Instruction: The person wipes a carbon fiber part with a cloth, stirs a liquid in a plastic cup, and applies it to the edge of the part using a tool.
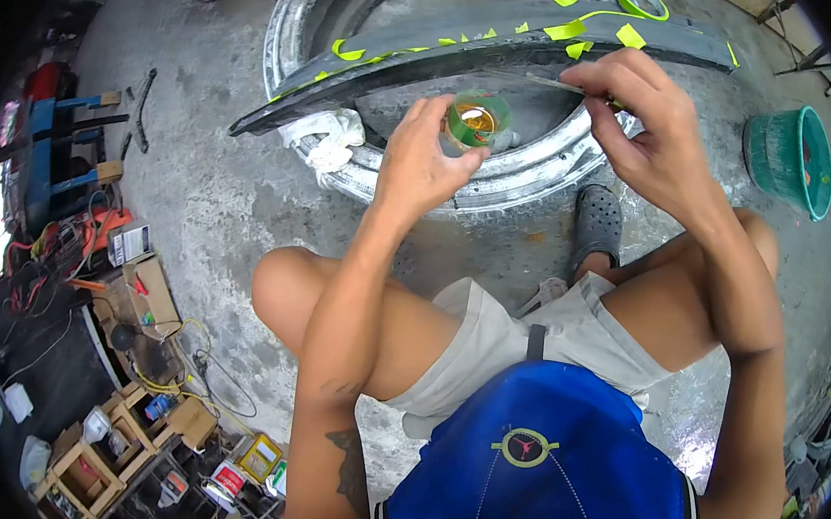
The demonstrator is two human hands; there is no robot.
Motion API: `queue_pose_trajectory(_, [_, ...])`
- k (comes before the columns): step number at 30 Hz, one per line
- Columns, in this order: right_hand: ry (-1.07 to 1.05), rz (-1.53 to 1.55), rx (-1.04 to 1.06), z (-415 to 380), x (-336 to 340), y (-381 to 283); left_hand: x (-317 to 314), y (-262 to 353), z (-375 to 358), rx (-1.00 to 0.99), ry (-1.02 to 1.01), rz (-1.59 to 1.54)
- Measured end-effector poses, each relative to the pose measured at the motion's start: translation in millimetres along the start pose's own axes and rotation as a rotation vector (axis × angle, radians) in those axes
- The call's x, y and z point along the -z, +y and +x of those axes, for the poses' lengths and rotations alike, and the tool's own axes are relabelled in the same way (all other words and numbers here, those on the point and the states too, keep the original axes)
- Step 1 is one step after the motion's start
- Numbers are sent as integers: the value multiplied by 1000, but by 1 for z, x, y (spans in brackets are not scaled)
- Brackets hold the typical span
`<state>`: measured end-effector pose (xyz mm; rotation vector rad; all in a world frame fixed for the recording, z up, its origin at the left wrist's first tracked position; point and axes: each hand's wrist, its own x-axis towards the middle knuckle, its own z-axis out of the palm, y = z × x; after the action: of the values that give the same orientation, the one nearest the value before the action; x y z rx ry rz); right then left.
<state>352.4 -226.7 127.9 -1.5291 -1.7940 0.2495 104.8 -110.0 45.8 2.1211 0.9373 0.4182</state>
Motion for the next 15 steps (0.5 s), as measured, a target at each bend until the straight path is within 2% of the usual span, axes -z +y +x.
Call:
queue_pose_trajectory(3, [86, 69, 14, 7, 19, -20, 4, 11, -14, 16, 24, 8])
queue_pose_trajectory(5, [81, 122, -102, 6, 31, -28, 10, 14, -29, 34, 37, 17])
queue_pose_trajectory(7, [91, 231, -170, -3, 23, -12, 20, 11, -46, 161, 101, -4])
queue_pose_trajectory(9, [-41, 362, -393, -10, 10, 1, 42, 19, -70, 170, 179, 26])
queue_pose_trajectory(11, [-105, 393, -419, -29, -17, 8, 71, 22, -94, 285, 307, 3])
queue_pose_trajectory(13, [-504, 379, -543, -50, -51, 7, 103, 31, -118, 382, 392, 115])
queue_pose_trajectory(15, [-723, 375, -394, -93, -116, 3, 129, 53, -135, 411, 480, 51])
